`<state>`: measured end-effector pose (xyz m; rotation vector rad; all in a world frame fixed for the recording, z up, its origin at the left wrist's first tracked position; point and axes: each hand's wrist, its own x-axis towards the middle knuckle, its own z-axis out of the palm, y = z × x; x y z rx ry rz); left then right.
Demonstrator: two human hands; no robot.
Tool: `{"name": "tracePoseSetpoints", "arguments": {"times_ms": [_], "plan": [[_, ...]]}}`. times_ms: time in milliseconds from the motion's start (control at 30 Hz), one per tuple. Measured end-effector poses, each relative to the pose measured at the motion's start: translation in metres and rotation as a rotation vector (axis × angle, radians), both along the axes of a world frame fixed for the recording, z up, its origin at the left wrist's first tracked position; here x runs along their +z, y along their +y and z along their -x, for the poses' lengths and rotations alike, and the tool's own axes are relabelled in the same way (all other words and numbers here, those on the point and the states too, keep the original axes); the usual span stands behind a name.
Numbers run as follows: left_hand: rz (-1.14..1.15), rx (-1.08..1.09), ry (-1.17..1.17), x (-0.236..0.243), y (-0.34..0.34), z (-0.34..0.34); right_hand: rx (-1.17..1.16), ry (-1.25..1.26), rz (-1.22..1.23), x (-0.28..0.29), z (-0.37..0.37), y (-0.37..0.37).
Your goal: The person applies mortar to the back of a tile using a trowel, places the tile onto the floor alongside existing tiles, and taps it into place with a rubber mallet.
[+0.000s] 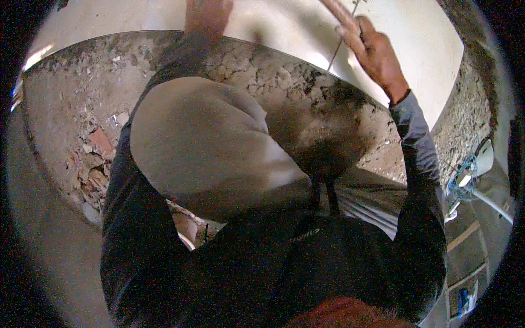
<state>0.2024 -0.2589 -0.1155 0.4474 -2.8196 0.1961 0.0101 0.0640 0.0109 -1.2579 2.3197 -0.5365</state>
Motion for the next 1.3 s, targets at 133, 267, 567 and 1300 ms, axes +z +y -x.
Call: {"name": "tracePoseSetpoints", "arguments": {"times_ms": [133,267,567,1300], "plan": [[0.009,0.026,-0.003,0.001,0.001,0.002,-0.057,0.036,0.262,-0.014,-0.013,0.022],[-0.012,0.020,-0.025,-0.004,0.007,0.009,0.058,0.181,-0.001,-0.014,-0.002,0.028],[-0.034,-0.016,0.079,-0.007,0.006,0.014,0.080,0.312,-0.193,-0.046,0.002,0.047],[-0.133,0.696,0.333,-0.018,-0.111,-0.036,-0.190,-0.328,0.354,0.026,-0.062,-0.191]]}}
